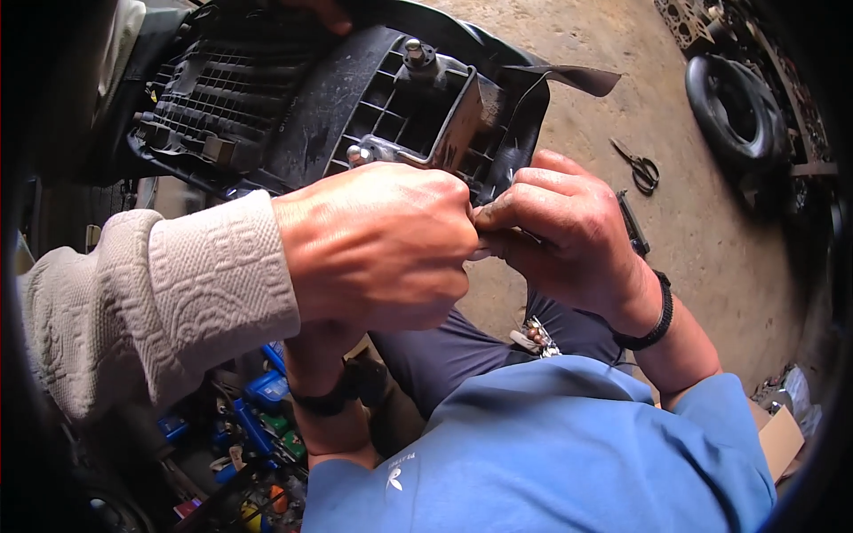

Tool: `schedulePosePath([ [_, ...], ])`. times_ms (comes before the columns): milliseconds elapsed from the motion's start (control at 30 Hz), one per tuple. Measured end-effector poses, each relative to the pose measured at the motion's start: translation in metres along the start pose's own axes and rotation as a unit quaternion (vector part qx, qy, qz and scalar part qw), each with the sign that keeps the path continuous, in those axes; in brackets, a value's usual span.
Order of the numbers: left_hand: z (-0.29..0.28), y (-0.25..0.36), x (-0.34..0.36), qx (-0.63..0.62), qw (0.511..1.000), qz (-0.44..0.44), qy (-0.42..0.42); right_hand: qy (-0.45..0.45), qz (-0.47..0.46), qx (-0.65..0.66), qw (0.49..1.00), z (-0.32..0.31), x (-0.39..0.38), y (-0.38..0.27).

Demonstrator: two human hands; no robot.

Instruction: Repairing or reupholstering a motorcycle seat using a pneumatic stapler.

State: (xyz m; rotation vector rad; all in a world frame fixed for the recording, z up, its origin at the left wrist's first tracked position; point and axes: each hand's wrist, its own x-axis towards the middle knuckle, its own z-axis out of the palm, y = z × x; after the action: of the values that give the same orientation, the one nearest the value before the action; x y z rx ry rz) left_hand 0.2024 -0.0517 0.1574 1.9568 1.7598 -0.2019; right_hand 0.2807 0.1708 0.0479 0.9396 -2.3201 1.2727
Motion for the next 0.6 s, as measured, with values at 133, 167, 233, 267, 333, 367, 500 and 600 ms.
schedulePosePath([
  [133,-0.004,0.003,0.006,-0.016,0.999,-0.005,0.044,0.003,0.055,0.013,0.998,0.000,-0.001,-0.008],
  [167,-0.004,0.006,0.006,-0.008,0.998,-0.007,0.059,0.004,0.074,0.016,0.997,0.000,-0.001,-0.011],
  [233,-0.004,0.016,0.002,-0.030,0.997,-0.075,-0.002,0.008,0.097,0.015,0.995,0.000,-0.001,-0.015],
  [267,-0.001,0.022,0.002,-0.030,0.991,-0.113,0.068,0.013,0.101,0.026,0.994,0.001,0.000,-0.017],
  [333,0.001,0.027,-0.003,-0.002,0.993,-0.094,0.071,0.022,0.115,0.037,0.992,0.003,0.002,-0.021],
  [367,0.003,0.028,-0.006,0.026,0.994,-0.089,0.064,0.030,0.113,0.035,0.993,0.003,0.003,-0.022],
  [500,0.009,0.028,-0.011,0.091,0.987,-0.070,0.112,0.026,0.158,0.023,0.987,0.003,0.003,-0.028],
  [600,0.006,0.025,-0.012,0.123,0.983,-0.048,0.128,0.033,0.142,0.000,0.989,0.002,0.004,-0.028],
])
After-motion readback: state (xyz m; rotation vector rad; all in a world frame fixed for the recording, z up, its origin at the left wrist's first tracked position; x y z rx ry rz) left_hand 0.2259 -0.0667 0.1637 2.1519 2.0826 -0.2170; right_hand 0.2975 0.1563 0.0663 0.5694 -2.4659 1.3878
